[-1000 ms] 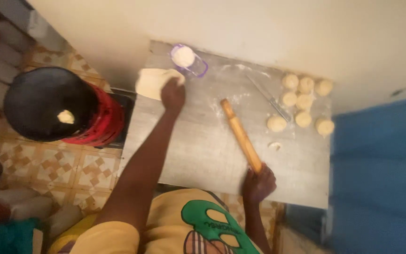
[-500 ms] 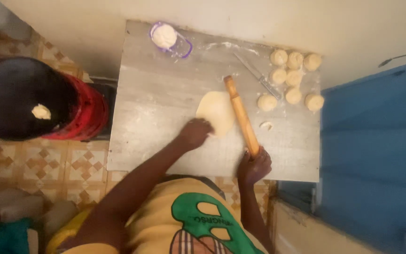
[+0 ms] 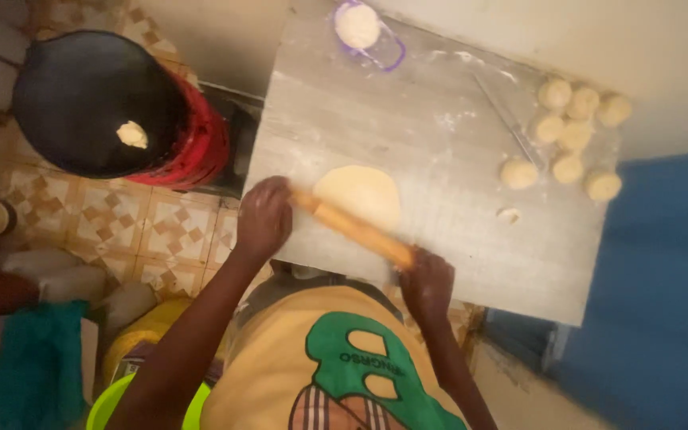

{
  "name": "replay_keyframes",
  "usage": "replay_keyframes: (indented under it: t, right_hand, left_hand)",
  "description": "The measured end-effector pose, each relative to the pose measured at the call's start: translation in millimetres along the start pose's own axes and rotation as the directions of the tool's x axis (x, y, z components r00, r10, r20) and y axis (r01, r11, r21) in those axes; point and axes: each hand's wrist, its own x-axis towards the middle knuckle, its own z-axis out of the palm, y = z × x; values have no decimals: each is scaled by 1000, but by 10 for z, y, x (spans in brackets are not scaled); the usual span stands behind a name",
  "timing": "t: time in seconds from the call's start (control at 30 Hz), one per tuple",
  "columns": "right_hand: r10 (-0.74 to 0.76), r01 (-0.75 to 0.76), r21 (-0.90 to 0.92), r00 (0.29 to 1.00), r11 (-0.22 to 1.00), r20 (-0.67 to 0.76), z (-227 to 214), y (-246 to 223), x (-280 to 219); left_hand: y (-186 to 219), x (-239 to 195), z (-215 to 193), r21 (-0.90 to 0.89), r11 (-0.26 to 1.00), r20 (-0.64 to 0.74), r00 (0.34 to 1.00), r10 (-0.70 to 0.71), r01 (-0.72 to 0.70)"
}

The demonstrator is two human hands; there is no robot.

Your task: The person cuts a piece of dough with a knife, shapes it into a ball by hand, and then rolls it flat on a floured surface using a rolling pin. The flattened dough is placed on a hot pan to cook.

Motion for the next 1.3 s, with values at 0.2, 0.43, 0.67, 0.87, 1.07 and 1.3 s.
replay_keyframes:
  t: [0.2, 0.43, 0.67, 0.87, 1.07, 1.3]
  right_hand:
    - [101, -89, -67, 974, 994, 204, 144, -290, 594]
    - [-142, 46, -374, 962, 926, -234, 769, 503, 1616]
    - [-192, 163, -253, 977, 953, -93, 572, 229, 284]
    - [-73, 103, -348, 993, 932, 97, 590, 459, 1391]
    - [-202, 135, -296, 957, 946, -208, 898, 607, 1786]
    - [-21, 41, -156, 991, 987, 129, 328, 68, -335]
  left_hand:
    - [-364, 122, 155, 367, 883, 16, 952, 306, -291]
    - [-544, 1121, 381, 508, 857, -368, 876, 312, -92]
    - [-223, 16, 76, 364, 927, 54, 996, 74, -89]
    - [-593, 836, 433, 538, 843, -284, 945, 164, 16]
    - [-592, 1101, 172, 369, 918, -219, 947, 235, -142]
    - [-46, -865, 133, 314, 949, -1, 999, -38, 37]
